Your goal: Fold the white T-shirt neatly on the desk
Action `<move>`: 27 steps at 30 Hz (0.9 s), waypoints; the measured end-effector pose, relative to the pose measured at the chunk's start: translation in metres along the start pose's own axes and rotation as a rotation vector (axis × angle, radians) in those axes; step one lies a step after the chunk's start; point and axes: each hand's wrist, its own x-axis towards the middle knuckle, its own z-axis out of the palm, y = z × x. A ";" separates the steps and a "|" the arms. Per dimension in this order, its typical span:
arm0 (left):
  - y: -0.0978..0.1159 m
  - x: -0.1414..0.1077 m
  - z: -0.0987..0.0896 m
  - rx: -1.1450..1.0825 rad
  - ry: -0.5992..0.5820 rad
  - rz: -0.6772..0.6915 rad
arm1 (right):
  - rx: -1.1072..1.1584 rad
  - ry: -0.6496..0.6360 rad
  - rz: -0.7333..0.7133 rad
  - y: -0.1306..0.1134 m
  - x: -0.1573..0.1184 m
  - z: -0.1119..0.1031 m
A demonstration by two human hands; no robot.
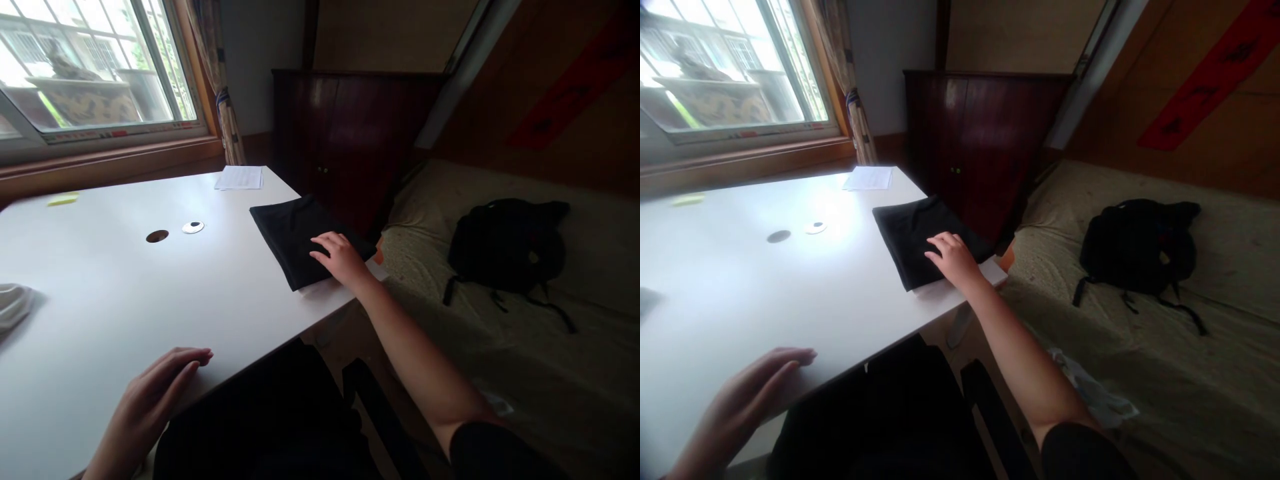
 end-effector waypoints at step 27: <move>0.010 0.028 0.034 0.129 0.077 0.126 | 0.846 0.160 0.076 -0.165 0.048 0.013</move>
